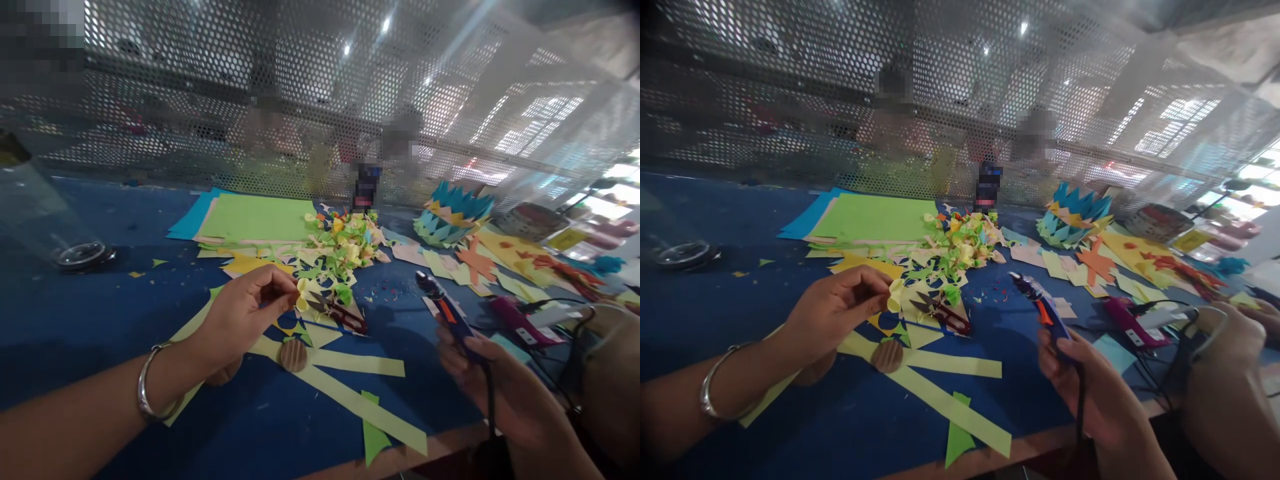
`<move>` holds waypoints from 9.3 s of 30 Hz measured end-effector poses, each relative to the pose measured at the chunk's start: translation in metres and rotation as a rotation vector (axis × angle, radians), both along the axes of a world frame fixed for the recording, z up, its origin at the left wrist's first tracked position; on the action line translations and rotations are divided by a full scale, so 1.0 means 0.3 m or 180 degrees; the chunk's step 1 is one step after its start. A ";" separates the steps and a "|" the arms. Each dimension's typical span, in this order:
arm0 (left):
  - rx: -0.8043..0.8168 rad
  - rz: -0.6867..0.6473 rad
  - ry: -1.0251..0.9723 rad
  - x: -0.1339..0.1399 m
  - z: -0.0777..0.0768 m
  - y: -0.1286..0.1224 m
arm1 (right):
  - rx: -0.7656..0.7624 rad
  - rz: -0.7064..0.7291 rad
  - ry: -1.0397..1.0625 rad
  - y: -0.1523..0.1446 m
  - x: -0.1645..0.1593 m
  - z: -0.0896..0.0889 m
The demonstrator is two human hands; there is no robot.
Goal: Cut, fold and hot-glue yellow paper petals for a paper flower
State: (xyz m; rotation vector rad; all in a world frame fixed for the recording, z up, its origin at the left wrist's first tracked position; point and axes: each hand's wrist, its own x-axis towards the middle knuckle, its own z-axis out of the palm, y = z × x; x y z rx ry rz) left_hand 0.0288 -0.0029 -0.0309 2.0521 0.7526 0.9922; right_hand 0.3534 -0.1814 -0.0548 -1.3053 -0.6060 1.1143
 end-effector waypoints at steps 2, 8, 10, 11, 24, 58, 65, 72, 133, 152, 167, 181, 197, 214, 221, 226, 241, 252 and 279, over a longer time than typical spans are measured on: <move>-0.0113 -0.0112 -0.0068 0.002 -0.002 -0.007 | 0.0156 0.0374 0.0542 0.001 -0.036 0.001; -0.0226 -0.0341 -0.0142 0.000 0.000 -0.025 | 0.0650 0.0609 0.0803 0.047 -0.111 0.004; -0.0283 -0.0391 -0.0179 0.000 0.000 -0.027 | 0.0739 0.0584 0.0803 0.057 -0.123 0.012; -0.0317 -0.0410 -0.0199 0.001 -0.001 -0.027 | 0.0780 0.0577 0.0840 0.060 -0.128 0.017; -0.0471 -0.0415 -0.0122 0.004 -0.010 -0.031 | -0.0163 0.0561 -0.1204 0.025 -0.279 0.076; 0.0137 -0.0700 0.0297 0.006 0.012 -0.039 | -0.0377 0.0724 -0.2567 0.008 -0.321 0.061; 0.0149 -0.0703 0.0253 0.010 0.027 -0.042 | -0.0293 0.0786 -0.2517 0.010 -0.321 0.066; 0.0189 -0.0805 0.0265 0.010 0.023 -0.041 | -0.0485 0.0671 -0.2426 0.009 -0.334 0.065; 0.0237 0.0957 -0.0475 -0.007 -0.004 0.042 | 0.0464 0.2268 -0.4384 0.402 -0.273 0.147; 0.0133 0.0652 -0.0289 0.003 -0.026 0.037 | 0.1177 0.2774 -0.4999 0.427 -0.313 0.090; 0.0088 0.0538 0.0098 -0.005 -0.005 0.024 | 0.1694 0.1794 -0.4120 0.416 -0.320 0.117; 0.0363 0.0356 0.0012 0.022 -0.015 0.000 | 0.1969 0.0877 -0.3827 0.391 -0.379 0.136; 0.0494 0.0396 0.0159 0.028 -0.003 -0.010 | 0.2050 0.1041 -0.3813 0.390 -0.388 0.124; 0.0467 0.0402 0.0207 0.033 0.003 -0.018 | 0.1881 0.1088 -0.3750 0.387 -0.389 0.127; 0.0087 0.0304 -0.0067 0.028 -0.011 -0.010 | 0.1569 0.1198 -0.3217 0.383 -0.383 0.136; 0.0070 0.0211 -0.0143 0.028 -0.001 -0.015 | 0.1412 0.1334 -0.2948 0.380 -0.387 0.147; 0.0324 0.0265 0.0074 0.024 -0.001 -0.021 | 0.1449 0.1274 -0.3007 0.386 -0.395 0.137; 0.0191 0.0610 -0.0013 0.023 0.006 -0.016 | 0.1529 0.0779 -0.3212 0.381 -0.376 0.134; -0.0118 0.0486 -0.0134 -0.009 0.000 -0.020 | 0.0429 -0.0219 -0.4317 0.730 -0.052 0.180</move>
